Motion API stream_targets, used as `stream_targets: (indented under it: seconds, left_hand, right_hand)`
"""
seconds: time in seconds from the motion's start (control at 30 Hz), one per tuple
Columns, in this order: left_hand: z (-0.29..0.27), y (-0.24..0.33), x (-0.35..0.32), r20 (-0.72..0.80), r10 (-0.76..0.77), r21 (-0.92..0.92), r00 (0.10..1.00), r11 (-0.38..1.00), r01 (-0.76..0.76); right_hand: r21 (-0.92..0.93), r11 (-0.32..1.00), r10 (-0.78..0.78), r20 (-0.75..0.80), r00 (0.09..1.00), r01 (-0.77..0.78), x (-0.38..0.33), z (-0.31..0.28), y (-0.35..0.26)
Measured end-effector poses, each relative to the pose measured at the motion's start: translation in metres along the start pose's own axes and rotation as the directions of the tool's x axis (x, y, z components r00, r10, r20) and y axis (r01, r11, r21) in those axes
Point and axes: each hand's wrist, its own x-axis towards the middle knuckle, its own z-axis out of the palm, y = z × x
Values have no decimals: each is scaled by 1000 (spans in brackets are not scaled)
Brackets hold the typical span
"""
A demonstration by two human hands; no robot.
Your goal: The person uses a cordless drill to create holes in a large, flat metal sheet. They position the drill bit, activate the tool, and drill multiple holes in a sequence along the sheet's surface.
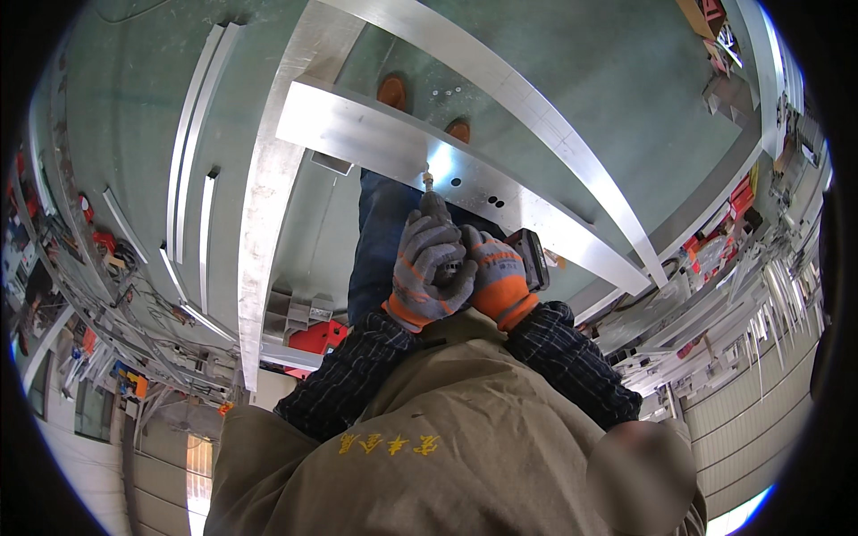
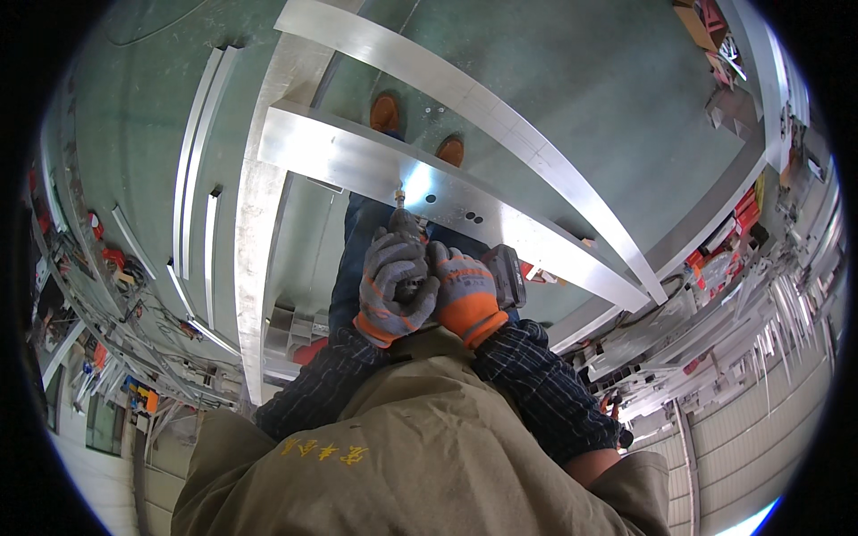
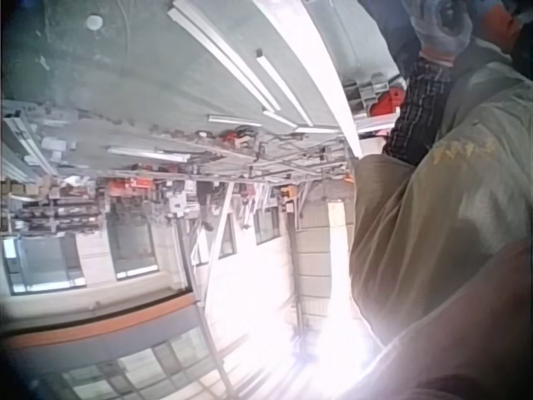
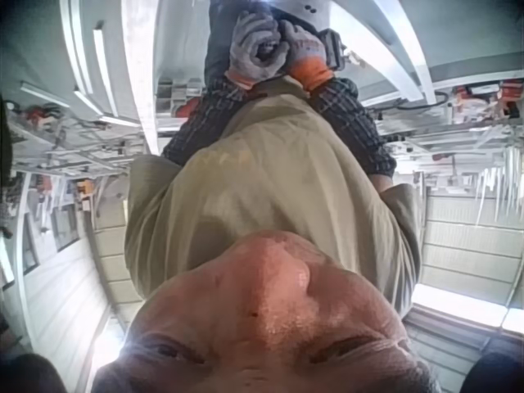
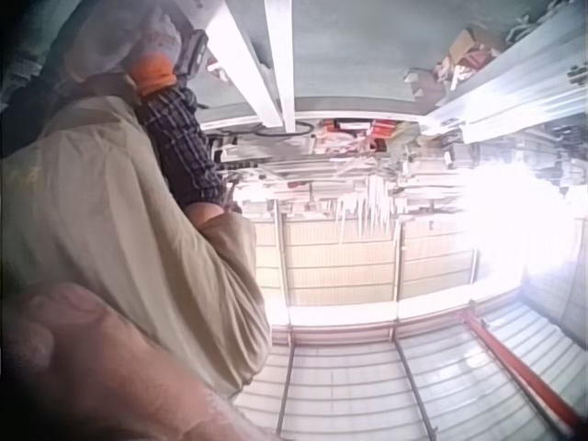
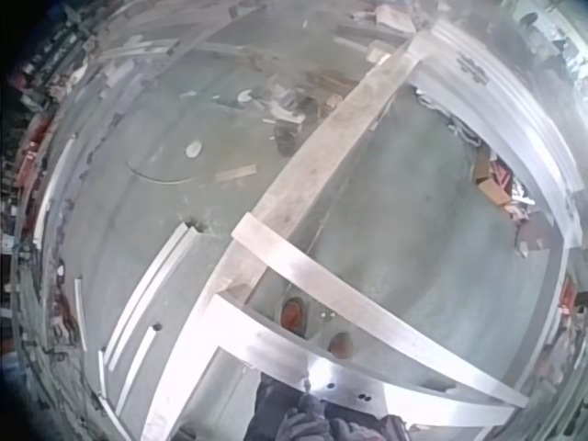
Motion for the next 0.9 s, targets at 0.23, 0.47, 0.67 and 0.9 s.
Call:
stream_targets:
  seconds: [0.23, 0.47, 0.67, 0.9]
  left_hand:
    - [-5, -8, 20, -67, -14, -39, 998, 999, 12]
    - [-8, -6, 28, -63, -18, -45, 998, 999, 15]
    - [-8, -5, 32, -64, -14, -37, 998, 999, 12]
    - [-7, -6, 32, -71, 6, -41, 997, 999, -8]
  right_hand:
    - [-90, 992, 99, 111, 989, -89, 11, -32, -30]
    - [-136, 979, 175, 187, 967, -151, 17, -41, -37]
    - [-108, 980, 189, 222, 956, -169, 21, -45, -38]
    - [-127, 975, 208, 220, 953, -184, 23, -40, -35]
